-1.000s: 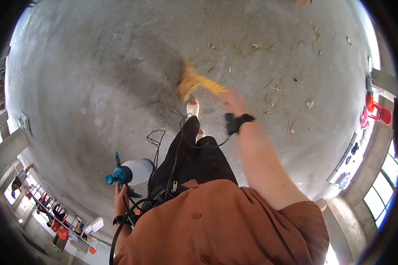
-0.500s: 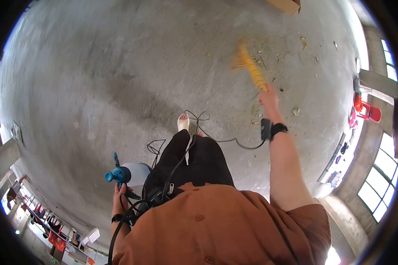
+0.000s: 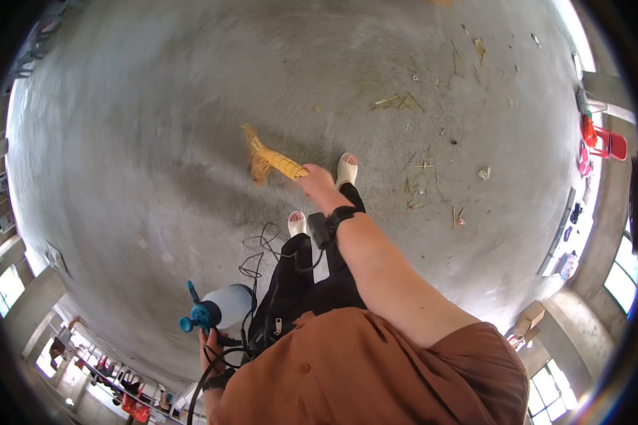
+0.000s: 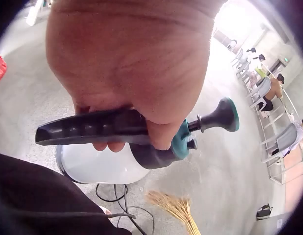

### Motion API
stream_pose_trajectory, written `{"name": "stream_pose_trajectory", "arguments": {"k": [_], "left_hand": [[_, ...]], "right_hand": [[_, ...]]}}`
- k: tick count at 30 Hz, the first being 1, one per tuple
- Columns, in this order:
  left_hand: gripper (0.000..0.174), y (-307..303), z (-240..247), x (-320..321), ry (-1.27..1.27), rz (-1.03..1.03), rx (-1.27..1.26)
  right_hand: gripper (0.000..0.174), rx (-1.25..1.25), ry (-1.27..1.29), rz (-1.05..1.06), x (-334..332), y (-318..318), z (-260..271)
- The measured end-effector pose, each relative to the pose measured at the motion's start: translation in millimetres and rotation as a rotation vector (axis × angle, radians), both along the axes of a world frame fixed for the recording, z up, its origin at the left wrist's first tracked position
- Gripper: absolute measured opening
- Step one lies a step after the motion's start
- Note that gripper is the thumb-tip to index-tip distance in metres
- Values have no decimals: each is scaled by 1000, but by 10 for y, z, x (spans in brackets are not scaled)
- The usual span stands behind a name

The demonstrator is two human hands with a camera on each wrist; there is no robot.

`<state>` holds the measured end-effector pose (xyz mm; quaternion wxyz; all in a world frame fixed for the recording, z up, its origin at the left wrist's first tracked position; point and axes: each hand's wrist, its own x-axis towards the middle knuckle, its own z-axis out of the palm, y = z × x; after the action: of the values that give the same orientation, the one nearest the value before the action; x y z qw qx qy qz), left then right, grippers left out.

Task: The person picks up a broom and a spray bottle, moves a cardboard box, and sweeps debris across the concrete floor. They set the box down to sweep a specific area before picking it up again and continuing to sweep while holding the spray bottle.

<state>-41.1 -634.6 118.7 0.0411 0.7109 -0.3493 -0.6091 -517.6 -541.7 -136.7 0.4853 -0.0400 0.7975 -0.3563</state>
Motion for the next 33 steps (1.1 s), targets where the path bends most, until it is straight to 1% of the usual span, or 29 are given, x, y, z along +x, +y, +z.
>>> {"name": "stream_pose_trajectory", "arguments": {"k": [1, 2, 3, 4, 5, 6, 7, 8, 9, 10, 11, 13, 14, 16, 17, 18, 20, 21, 22, 23, 24, 25, 26, 27, 28, 29, 31, 32, 33], "left_hand": [[38, 1, 94, -180, 40, 15, 1], [36, 29, 186, -394, 16, -16, 17], [35, 34, 290, -641, -4, -47, 36], [34, 4, 322, -714, -180, -11, 69], [35, 14, 379, -907, -63, -17, 55], [35, 13, 419, -1076, -69, 26, 49], [35, 29, 408, -1204, -77, 72, 41], [35, 51, 383, -1185, -63, 74, 39], [36, 22, 321, -1125, -12, 8, 59], [37, 19, 255, -1129, 36, -59, 77], [37, 18, 235, -1104, 40, -59, 69], [39, -2, 295, -1204, 46, -60, 100], [41, -45, 354, -1303, 24, -127, 143], [42, -65, 561, -1333, 40, -136, 106], [42, -53, 586, -1366, 52, -136, 80], [42, -145, 441, -1396, 56, -147, 86], [43, -308, 328, -1548, 167, -107, 102], [43, -388, 229, -1585, 170, -116, 104], [41, -320, 204, -1533, 178, -115, 49], [40, -346, 210, -1542, 186, -118, -4], [40, -379, 273, -1628, 129, -136, 7], [40, -465, 221, -1643, 131, -145, 15], [42, -493, 302, -1725, 78, -189, 34], [43, -498, 331, -1769, 29, -232, 52], [44, -492, 285, -1763, 64, -210, -15], [44, -434, 245, -1659, 73, -209, -12], [46, -578, 279, -1802, -3, -285, 21], [47, -603, 334, -1880, -29, -304, 54], [47, -635, 370, -1908, -30, -308, 46]], "right_hand": [[39, 46, -30, 8, -214, 95, 83], [40, 93, -55, 15, -517, 304, 182], [41, 74, 257, 147, -709, 646, -175], [41, -37, -80, -205, -960, 981, -369], [41, 151, 102, 34, -1433, 1237, 92], [39, 281, 92, -38, -1780, 1485, 303], [39, 391, 223, 82, -2160, 1746, 416], [37, 491, 282, 133, -2478, 2027, 442], [38, 552, 391, 140, -2764, 2245, 478], [40, 611, 498, 145, -2972, 2327, 569], [40, 604, 503, 142, -3062, 2313, 636], [44, 753, 575, -109, -3168, 2251, 890], [44, 749, 574, -119, -3203, 2244, 935], [49, 689, 597, -251, -3160, 2315, 1246], [49, 691, 598, -262, -3140, 2398, 1287], [48, 595, 582, -254, -3085, 2408, 1121], [47, 399, 547, -261, -2967, 2396, 1022], [46, 303, 529, -269, -2826, 2304, 1006], [44, 279, 415, -297, -2636, 2267, 1065], [43, 257, 300, -328, -2459, 2123, 1118], [43, 196, 173, -347, -2294, 1923, 1321], [44, 140, 51, -366, -2065, 1691, 1409], [44, 105, 9, -345, -1836, 1637, 1109], [43, 126, -45, -329, -1652, 1443, 1218], [41, 62, -3, -275, -1472, 1286, 1240], [41, 73, -20, -256, -1211, 1168, 1232], [40, 74, -32, -255, -1108, 883, 1210], [39, 56, -82, -237, -955, 760, 1088], [38, 36, -138, -218, -934, 697, 1103]]}}
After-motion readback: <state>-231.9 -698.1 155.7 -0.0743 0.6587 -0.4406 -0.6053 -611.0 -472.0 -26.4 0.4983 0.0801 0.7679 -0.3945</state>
